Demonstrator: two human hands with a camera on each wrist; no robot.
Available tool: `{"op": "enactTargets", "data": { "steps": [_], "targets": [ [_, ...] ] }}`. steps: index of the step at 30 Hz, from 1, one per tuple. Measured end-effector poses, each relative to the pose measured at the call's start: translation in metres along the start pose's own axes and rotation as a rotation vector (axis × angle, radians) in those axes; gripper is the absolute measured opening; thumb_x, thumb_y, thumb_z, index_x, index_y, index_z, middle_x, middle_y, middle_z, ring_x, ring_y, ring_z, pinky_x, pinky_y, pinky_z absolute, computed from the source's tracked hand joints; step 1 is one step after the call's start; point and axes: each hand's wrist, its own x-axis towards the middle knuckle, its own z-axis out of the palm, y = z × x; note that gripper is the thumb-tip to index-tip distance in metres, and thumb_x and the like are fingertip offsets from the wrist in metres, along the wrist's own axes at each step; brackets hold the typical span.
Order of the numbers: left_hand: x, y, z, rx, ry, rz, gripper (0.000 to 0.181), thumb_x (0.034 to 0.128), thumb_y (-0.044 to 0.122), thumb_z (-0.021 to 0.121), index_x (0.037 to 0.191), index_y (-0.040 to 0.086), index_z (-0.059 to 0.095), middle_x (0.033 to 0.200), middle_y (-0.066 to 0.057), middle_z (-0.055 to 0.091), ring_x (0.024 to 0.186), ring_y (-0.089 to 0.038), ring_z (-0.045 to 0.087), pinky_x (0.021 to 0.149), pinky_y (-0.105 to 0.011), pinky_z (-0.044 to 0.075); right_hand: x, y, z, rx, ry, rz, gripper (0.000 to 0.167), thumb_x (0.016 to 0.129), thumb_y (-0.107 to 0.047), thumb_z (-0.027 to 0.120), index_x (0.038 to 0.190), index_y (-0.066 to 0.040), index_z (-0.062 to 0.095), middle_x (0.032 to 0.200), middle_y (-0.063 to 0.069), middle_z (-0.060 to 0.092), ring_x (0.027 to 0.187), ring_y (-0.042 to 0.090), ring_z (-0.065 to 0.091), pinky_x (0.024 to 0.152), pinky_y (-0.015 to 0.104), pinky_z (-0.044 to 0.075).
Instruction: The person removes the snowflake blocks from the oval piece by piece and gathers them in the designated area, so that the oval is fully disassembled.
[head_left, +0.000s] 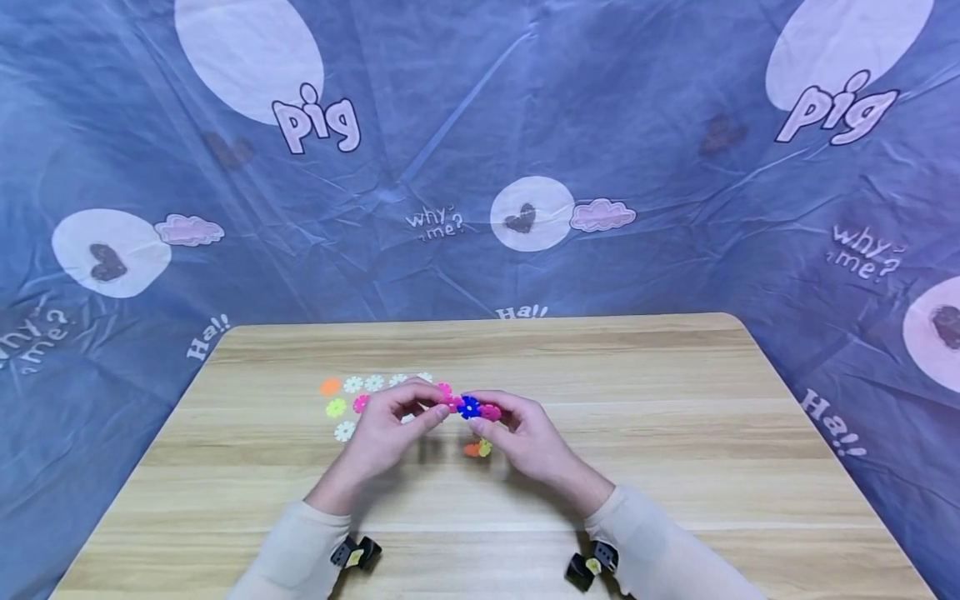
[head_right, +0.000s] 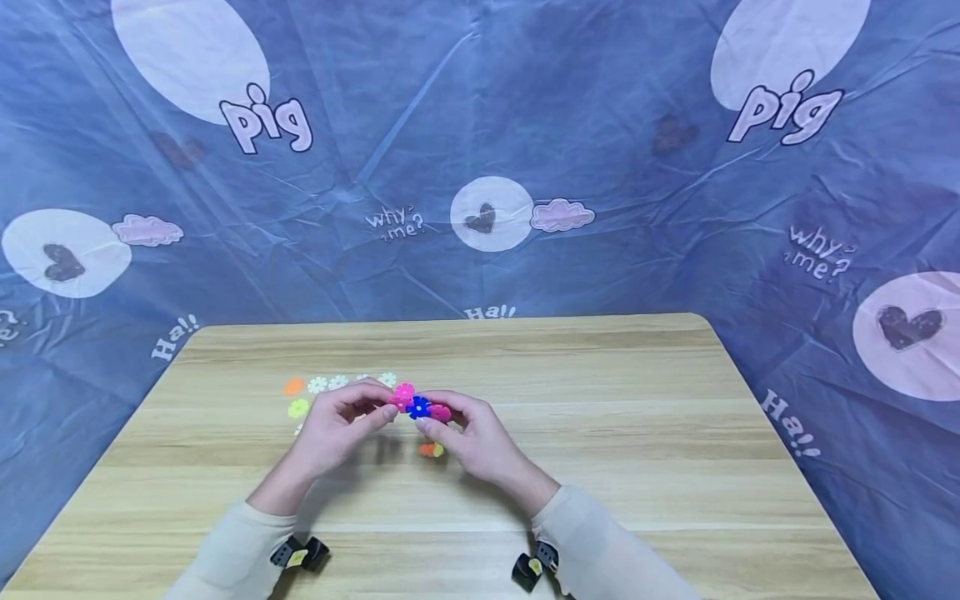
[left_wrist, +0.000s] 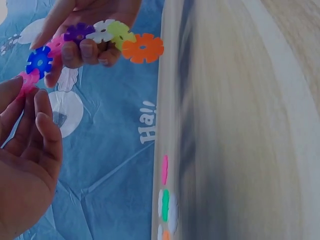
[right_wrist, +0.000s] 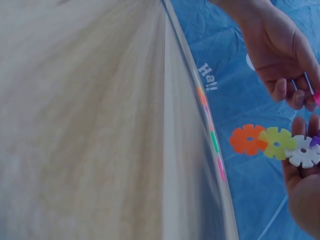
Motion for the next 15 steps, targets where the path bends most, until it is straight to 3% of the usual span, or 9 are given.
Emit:
{"op": "enactTargets", "data": {
  "steps": [4,10,15],
  "targets": [
    [0.0011,0.0016,0.0037,0.001,-0.005,0.02,0.015,0.0972,0.005,0.077,0.111,0.004,0.081,0.107,-0.012,0.078,0.087,-0.009,0.066,0.075,-0.026,0.057,0.0005,-0.0004,0.0012,0.017,-0.002,-0.013,0.039,0.104,-0.008,0.07,0.142,0.001,0.066,0.122,0.022,0.075,0.1,0.008,0.072,0.092,0.026,0.061],
    [0.001,0.0002,0.0074,0.023,0.041,0.045,0.011,0.097,0.005,0.078,0.107,0.005,0.083,0.104,-0.011,0.079,0.083,-0.009,0.065,0.071,-0.024,0.055,0.0002,-0.0005,0.0027,0.013,0.002,-0.011,0.037,0.105,-0.008,0.069,0.141,0.001,0.067,0.112,0.025,0.074,0.092,0.011,0.071,0.086,0.025,0.061],
    [0.0003,-0.0027,0.0077,0.059,0.046,0.098,0.009,0.0971,0.003,0.077,0.104,0.005,0.083,0.102,-0.01,0.079,0.077,-0.011,0.061,0.065,-0.024,0.052,-0.0015,-0.0008,0.0022,0.021,-0.008,0.011,0.037,0.105,-0.01,0.068,0.141,0.001,0.067,0.113,0.03,0.072,0.089,0.027,0.075,0.081,0.028,0.063]
  ]
}}
